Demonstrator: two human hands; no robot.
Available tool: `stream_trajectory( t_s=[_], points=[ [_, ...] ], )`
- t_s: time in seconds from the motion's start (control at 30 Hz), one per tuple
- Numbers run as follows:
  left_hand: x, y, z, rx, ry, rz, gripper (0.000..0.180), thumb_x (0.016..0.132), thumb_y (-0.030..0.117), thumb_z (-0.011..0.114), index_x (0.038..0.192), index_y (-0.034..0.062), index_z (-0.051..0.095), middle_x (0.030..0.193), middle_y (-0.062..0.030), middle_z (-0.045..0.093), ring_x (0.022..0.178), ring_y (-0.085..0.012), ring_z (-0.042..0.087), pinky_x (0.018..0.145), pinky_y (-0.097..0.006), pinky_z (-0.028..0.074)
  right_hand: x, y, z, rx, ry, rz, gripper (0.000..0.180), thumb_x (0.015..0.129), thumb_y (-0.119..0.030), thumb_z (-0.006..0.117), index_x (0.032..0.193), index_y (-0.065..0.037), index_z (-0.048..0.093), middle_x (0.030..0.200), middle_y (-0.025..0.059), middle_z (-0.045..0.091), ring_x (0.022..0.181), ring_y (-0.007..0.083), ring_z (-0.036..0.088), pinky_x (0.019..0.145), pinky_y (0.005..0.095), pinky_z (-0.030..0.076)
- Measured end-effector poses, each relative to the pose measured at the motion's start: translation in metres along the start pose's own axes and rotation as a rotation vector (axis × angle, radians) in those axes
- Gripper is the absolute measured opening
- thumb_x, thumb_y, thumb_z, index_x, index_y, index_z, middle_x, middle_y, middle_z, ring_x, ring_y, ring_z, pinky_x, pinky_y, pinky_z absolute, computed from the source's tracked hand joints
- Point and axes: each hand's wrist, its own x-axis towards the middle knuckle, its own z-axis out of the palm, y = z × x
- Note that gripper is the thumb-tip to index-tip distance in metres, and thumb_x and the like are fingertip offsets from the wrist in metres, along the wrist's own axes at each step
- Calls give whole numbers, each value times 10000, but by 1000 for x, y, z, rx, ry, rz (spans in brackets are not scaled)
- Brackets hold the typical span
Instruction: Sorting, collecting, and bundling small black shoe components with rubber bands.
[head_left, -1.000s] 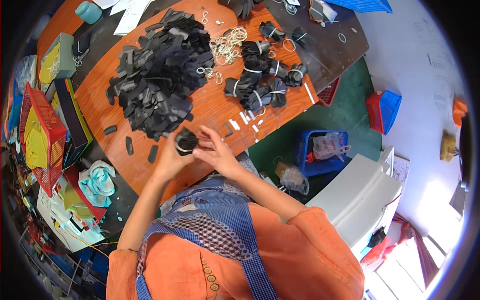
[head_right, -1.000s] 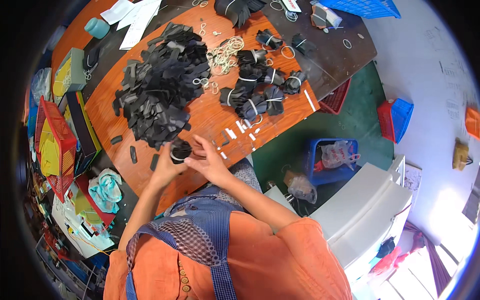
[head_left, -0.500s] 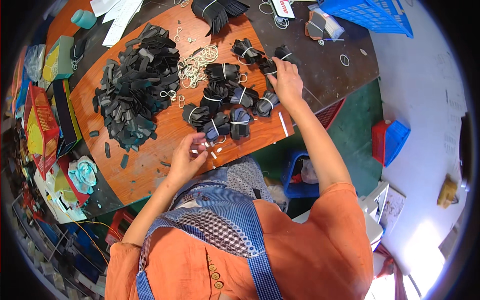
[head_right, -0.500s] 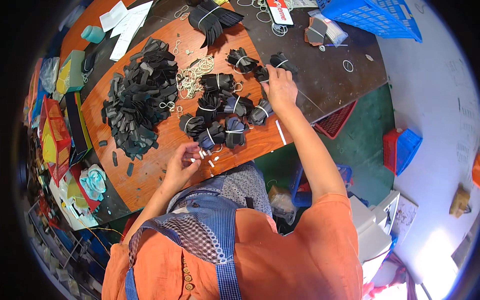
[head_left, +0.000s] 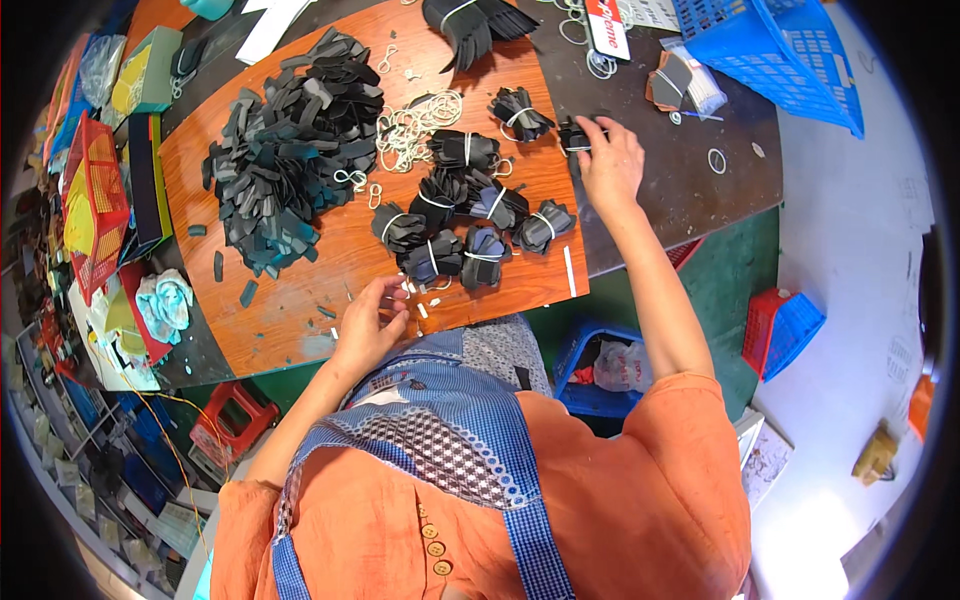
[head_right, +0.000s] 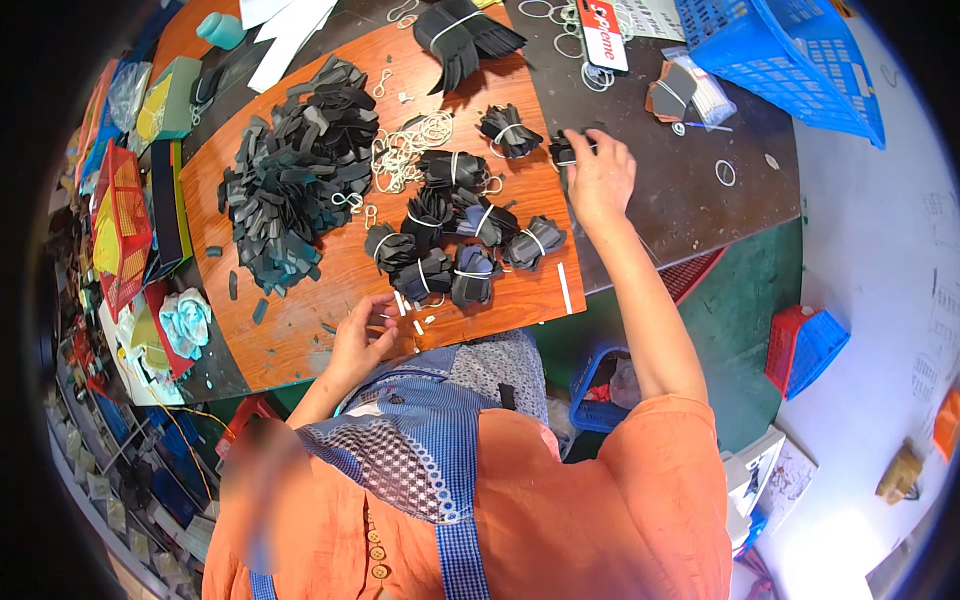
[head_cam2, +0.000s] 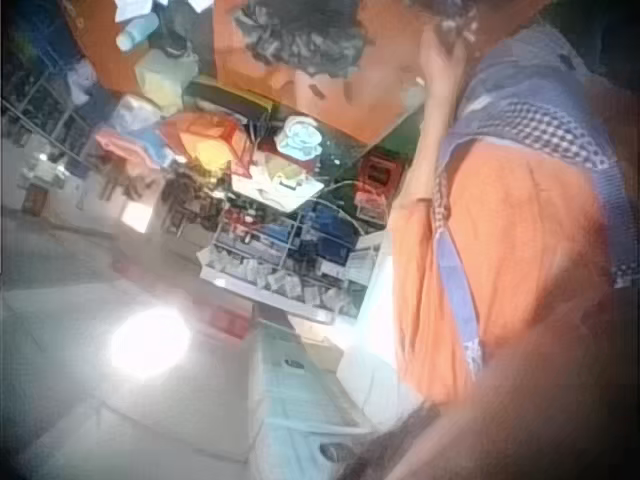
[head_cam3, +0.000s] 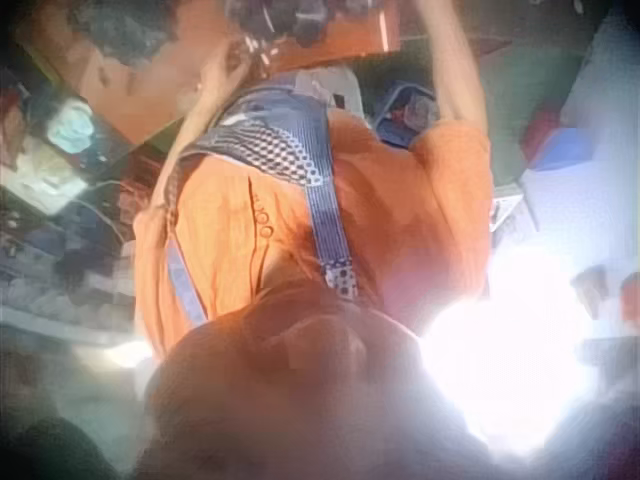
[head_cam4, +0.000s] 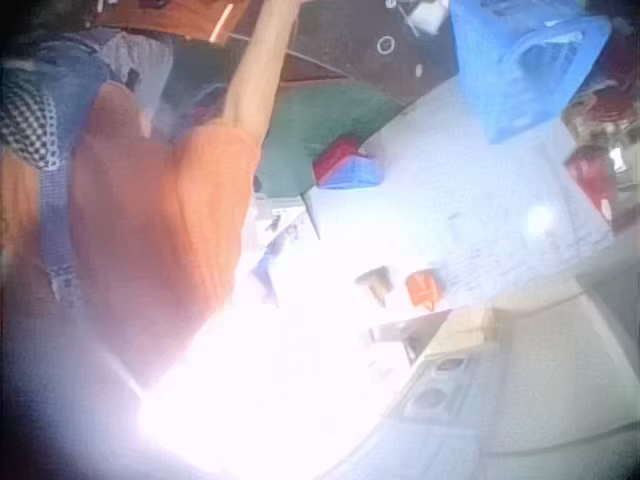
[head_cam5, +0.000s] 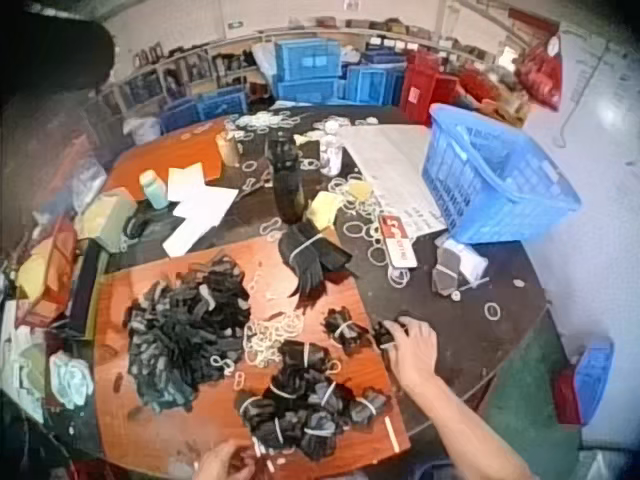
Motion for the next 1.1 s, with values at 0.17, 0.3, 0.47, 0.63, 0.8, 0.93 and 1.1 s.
stream_trajectory(
  t_s=[0.17,0.3,0.47,0.63,0.8,0.93,1.1],
  points=[
    [-4,-8,-1,17,42,-3,482,858,-14,694,1313,49,547,1087,-57,684,962,-143,666,764,-281,565,39,-62,-1,284,98,-373,532,765,-88,755,1265,-231,645,1294,95,595,1188,323,553,1022,485,420],
    [-6,-4,-5,24,21,-5,455,864,-11,686,1297,45,557,1079,-65,686,960,-153,670,777,-287,565,42,-54,36,44,96,-350,425,810,-178,725,1226,-246,673,1287,91,612,1196,310,550,1025,550,384],
    [-14,-19,-7,-7,47,-33,429,875,-3,676,1288,39,568,1075,-69,685,955,-154,671,791,-293,561,39,-97,21,222,22,-426,428,802,-235,757,1223,-240,685,1280,49,621,1218,292,535,1070,504,349],
    [-14,-15,-9,-38,1,-27,417,883,-11,659,1288,37,574,1067,-69,684,946,-154,666,800,-295,561,25,-116,40,308,-122,-342,437,813,-320,777,1222,-200,678,1178,70,672,1134,294,598,1017,484,411],
    [-18,-28,-16,-53,-2,-27,415,876,-20,647,1281,38,573,1068,-73,681,953,-157,664,811,-297,564,12,-94,29,166,99,-135,489,838,-287,765,1285,-139,633,1193,127,650,1103,329,607,961,433,477],
    [-18,-28,-18,-65,-25,-35,421,868,-18,650,1277,41,571,1068,-76,681,950,-160,665,811,-303,564,-26,-95,7,343,-103,-197,583,777,-297,811,1305,-157,607,1219,88,583,1143,300,544,920,446,456],
    [-12,-31,-17,-44,-67,-19,413,875,-10,648,1278,42,570,1068,-81,683,950,-167,667,808,-306,561,-55,-100,3,259,-111,-125,669,720,-266,851,1325,-162,585,1230,94,560,1156,317,529,982,456,407]
  ],
)
